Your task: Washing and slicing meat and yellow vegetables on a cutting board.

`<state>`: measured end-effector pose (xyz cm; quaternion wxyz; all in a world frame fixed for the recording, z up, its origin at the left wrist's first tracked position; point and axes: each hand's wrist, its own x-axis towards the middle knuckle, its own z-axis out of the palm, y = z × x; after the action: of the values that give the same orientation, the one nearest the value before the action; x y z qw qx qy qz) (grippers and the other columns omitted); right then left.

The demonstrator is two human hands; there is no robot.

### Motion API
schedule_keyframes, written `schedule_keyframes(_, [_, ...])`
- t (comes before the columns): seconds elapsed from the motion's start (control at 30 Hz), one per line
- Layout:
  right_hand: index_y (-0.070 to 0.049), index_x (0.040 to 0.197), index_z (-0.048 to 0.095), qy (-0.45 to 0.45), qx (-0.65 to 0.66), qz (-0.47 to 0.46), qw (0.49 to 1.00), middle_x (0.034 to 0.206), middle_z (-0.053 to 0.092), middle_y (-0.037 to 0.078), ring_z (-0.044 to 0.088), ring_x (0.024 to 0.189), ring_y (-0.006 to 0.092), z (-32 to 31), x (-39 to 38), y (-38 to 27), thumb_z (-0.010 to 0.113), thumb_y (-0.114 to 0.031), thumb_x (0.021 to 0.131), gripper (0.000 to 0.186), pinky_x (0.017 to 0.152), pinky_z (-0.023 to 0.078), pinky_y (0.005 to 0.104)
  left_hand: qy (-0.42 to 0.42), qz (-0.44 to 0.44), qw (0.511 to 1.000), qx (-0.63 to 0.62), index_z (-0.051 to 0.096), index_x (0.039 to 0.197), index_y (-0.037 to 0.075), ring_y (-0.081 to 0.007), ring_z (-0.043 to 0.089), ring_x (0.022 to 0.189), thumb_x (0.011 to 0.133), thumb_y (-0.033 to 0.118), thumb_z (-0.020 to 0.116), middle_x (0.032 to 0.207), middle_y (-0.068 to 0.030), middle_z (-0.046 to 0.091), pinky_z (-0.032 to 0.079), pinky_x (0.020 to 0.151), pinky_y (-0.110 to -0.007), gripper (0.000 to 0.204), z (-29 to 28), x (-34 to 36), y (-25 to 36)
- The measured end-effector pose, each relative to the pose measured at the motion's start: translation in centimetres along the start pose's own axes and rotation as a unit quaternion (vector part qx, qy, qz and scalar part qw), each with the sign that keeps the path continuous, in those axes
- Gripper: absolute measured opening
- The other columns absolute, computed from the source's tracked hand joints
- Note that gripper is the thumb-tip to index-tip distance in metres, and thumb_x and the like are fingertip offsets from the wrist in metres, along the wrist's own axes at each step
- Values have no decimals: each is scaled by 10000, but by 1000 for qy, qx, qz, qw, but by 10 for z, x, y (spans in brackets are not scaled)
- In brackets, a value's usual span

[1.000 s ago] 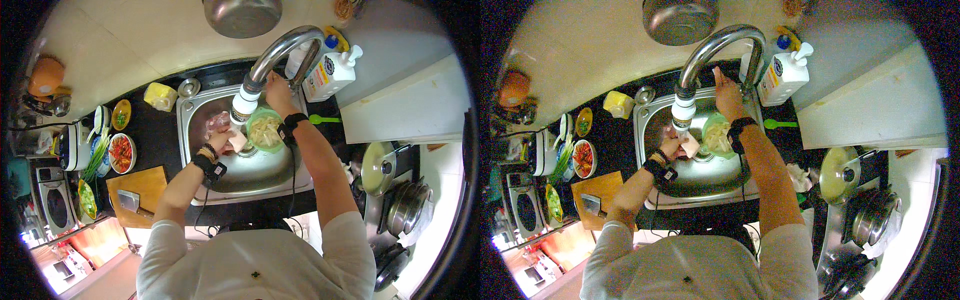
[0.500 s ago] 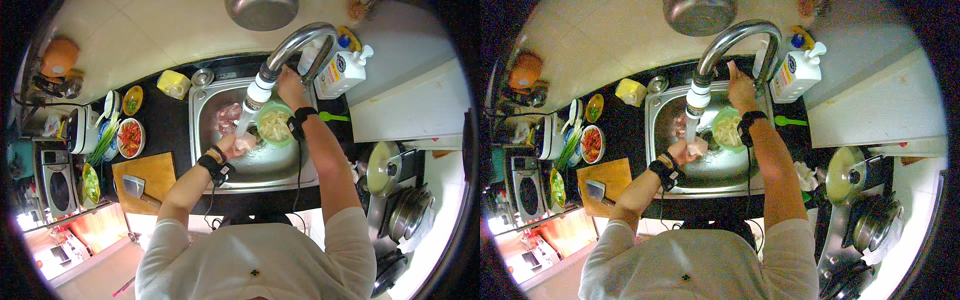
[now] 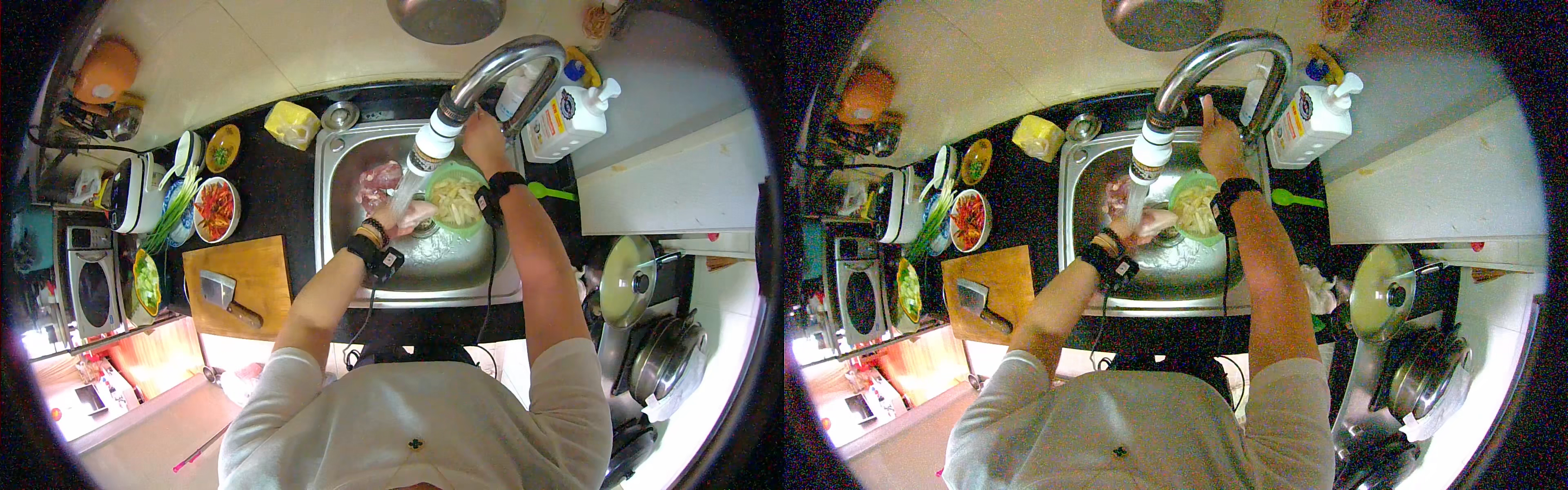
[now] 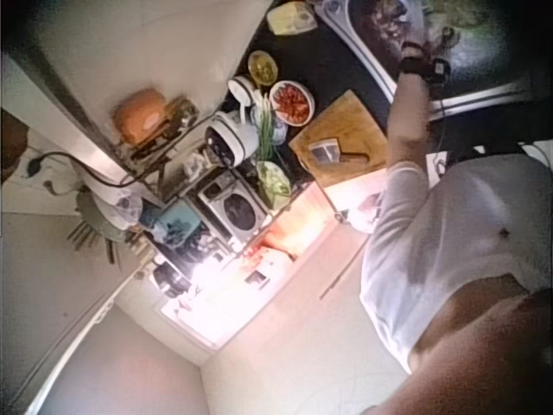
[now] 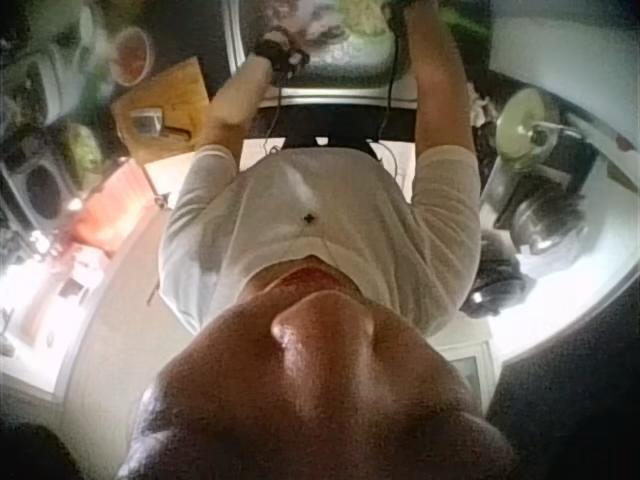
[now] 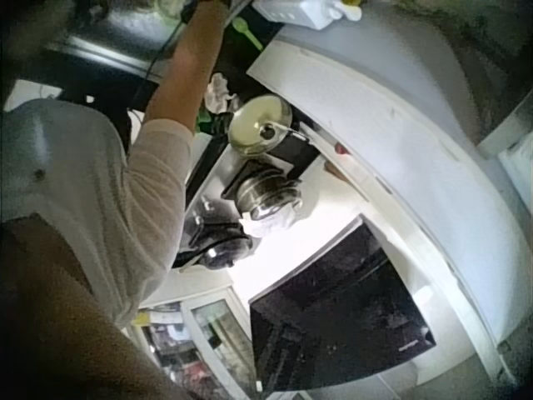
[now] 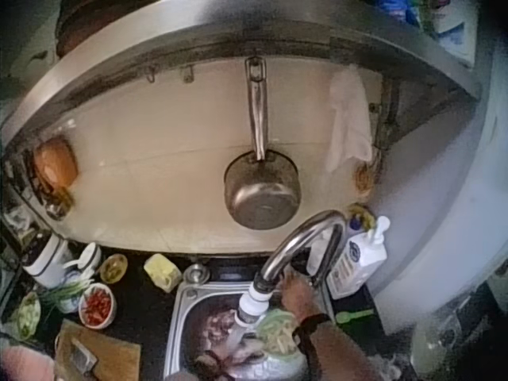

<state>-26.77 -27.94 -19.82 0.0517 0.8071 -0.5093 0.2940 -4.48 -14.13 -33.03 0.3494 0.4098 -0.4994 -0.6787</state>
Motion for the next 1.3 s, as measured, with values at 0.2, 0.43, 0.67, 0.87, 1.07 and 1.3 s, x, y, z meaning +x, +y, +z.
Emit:
schedule_keyframes(0.2, [41,1165,322,-53,-9,30,998,877,569,241,565,769,375,-5,2,-6,433,33,734,445,698,462,437,-31,-233,832,503,614,946,44,-276,624,778,799,262,494,868,-174,628,503,648,-405,289,6,-17,-13])
schedule_keyframes(0.43, [-48,1313,255,-139,57,118,981,979,577,214,561,865,372,-2,3,6,421,-34,820,520,747,445,442,-46,-276,705,652,647,890,101,-271,611,879,778,223,445,930,-140,631,484,739,-383,261,-2,-17,52])
schedule_keyframes(0.67, [-79,1350,148,-61,43,3,997,1006,575,195,566,869,369,23,-9,18,436,43,765,663,759,454,439,64,-157,679,714,555,1087,136,-218,593,958,846,293,416,1038,-117,606,468,793,-369,320,-55,8,-53])
schedule_keyframes(0.87, [36,1316,197,-86,22,37,995,941,578,212,566,812,360,-7,0,-3,491,29,697,685,717,459,421,-81,-144,871,463,576,1047,71,-253,601,878,715,475,615,1001,-153,612,475,774,-338,525,-42,-11,-17])
schedule_keyframes(1.07, [53,1315,217,-39,-15,23,999,827,570,224,554,713,361,-1,-2,9,507,47,652,723,610,447,421,-32,-286,857,426,552,1052,-21,-264,622,785,736,465,600,859,-188,632,487,725,-346,582,17,-23,134])
schedule_keyframes(1.3, [22,1329,202,-124,-13,64,990,960,585,203,572,810,344,-9,3,1,447,-13,753,628,732,446,427,-151,-217,629,731,617,919,49,-303,618,818,780,216,516,858,-160,631,500,690,-406,240,10,-27,27])
